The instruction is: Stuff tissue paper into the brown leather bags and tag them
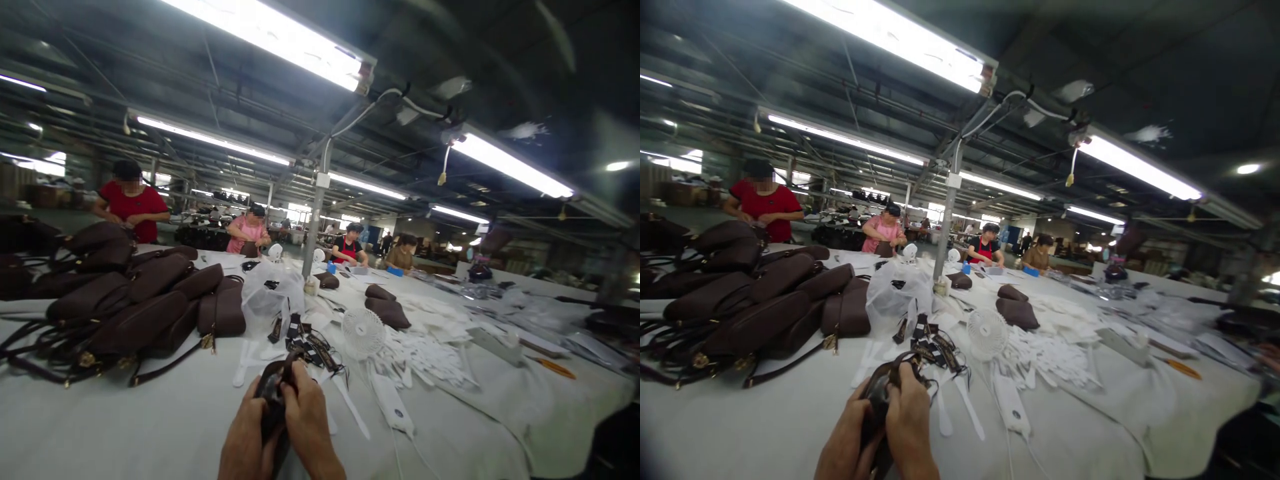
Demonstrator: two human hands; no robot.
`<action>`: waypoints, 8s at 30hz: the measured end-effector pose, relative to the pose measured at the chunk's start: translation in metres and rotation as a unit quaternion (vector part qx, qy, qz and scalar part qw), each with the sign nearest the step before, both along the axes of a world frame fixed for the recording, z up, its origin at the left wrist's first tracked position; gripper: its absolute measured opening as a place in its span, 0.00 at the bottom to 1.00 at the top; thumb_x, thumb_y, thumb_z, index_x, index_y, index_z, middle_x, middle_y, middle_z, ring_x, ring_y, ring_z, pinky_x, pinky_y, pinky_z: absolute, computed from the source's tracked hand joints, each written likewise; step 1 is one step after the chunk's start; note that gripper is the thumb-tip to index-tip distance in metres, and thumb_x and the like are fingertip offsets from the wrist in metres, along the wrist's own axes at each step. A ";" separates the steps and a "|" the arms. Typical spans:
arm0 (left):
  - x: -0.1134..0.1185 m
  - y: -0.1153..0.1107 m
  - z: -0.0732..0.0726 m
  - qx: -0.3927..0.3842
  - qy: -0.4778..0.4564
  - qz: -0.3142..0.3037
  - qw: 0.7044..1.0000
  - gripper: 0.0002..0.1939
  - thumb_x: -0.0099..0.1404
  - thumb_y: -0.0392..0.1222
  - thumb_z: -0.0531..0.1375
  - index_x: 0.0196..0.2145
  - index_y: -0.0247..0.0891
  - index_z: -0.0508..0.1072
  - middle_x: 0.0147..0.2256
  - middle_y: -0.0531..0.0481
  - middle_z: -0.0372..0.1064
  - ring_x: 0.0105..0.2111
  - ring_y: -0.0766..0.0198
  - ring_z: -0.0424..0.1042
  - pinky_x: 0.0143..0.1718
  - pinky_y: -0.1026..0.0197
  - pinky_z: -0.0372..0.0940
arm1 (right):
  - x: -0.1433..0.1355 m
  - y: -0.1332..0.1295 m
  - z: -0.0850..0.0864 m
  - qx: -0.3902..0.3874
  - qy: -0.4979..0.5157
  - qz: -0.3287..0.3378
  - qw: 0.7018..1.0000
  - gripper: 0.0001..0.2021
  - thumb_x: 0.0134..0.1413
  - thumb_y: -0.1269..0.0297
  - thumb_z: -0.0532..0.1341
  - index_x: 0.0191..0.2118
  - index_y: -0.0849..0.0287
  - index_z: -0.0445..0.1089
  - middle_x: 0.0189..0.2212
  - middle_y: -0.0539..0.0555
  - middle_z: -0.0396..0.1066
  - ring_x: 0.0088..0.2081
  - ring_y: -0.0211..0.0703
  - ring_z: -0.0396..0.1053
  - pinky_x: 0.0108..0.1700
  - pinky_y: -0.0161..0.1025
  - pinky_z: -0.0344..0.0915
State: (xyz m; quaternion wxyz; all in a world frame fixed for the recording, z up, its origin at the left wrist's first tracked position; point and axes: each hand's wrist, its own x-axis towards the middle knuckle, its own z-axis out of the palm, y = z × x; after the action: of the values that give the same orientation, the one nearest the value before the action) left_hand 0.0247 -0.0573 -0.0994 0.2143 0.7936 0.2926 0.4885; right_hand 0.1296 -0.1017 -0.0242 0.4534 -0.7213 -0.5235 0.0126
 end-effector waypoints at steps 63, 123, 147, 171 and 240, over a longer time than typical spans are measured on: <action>0.009 -0.012 0.007 -0.076 -0.044 -0.009 0.996 0.14 0.58 0.33 0.56 0.43 0.41 0.66 0.60 0.41 0.60 0.53 0.51 0.68 0.51 0.45 0.64 | 0.007 -0.005 0.022 -0.030 -0.047 0.079 0.995 0.10 0.51 0.74 0.51 0.22 0.57 0.59 0.23 0.49 0.62 0.27 0.38 0.59 0.30 0.34 0.54; -0.042 0.028 0.045 -0.156 -0.068 -0.128 0.977 0.09 0.60 0.39 0.57 0.40 0.40 0.70 0.37 0.49 0.71 0.39 0.55 0.69 0.43 0.57 0.64 | 0.064 -0.011 0.052 -0.179 0.191 0.112 0.959 0.10 0.53 0.65 0.51 0.23 0.57 0.59 0.15 0.44 0.62 0.14 0.32 0.60 0.16 0.28 0.50; -0.080 0.063 0.051 -0.231 -0.037 -0.136 0.963 0.13 0.52 0.36 0.60 0.37 0.39 0.66 0.35 0.52 0.66 0.37 0.59 0.67 0.40 0.58 0.64 | 0.038 -0.027 -0.027 -0.035 0.055 0.210 0.976 0.07 0.49 0.67 0.60 0.37 0.58 0.71 0.31 0.51 0.72 0.34 0.43 0.69 0.36 0.37 0.65; -0.034 -0.023 0.059 0.222 0.084 0.078 0.968 0.11 0.65 0.33 0.53 0.25 0.38 0.65 0.28 0.49 0.66 0.32 0.60 0.62 0.35 0.56 0.54 | 0.006 -0.029 -0.045 0.056 0.051 0.191 0.979 0.09 0.52 0.57 0.59 0.32 0.57 0.69 0.23 0.49 0.68 0.24 0.40 0.65 0.28 0.35 0.64; -0.016 -0.042 0.032 -0.148 -0.063 -0.172 0.972 0.13 0.60 0.40 0.56 0.45 0.42 0.65 0.48 0.46 0.64 0.49 0.52 0.59 0.52 0.49 0.56 | 0.057 -0.035 0.028 -0.130 -0.233 0.283 0.921 0.10 0.62 0.69 0.49 0.28 0.56 0.57 0.24 0.48 0.63 0.27 0.38 0.60 0.31 0.35 0.52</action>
State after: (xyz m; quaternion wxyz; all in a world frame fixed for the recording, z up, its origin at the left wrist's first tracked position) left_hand 0.0091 -0.0990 -0.0676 0.4281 0.7592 0.2062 0.4448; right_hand 0.1863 -0.1370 0.0039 0.1982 -0.5781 -0.7905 0.0404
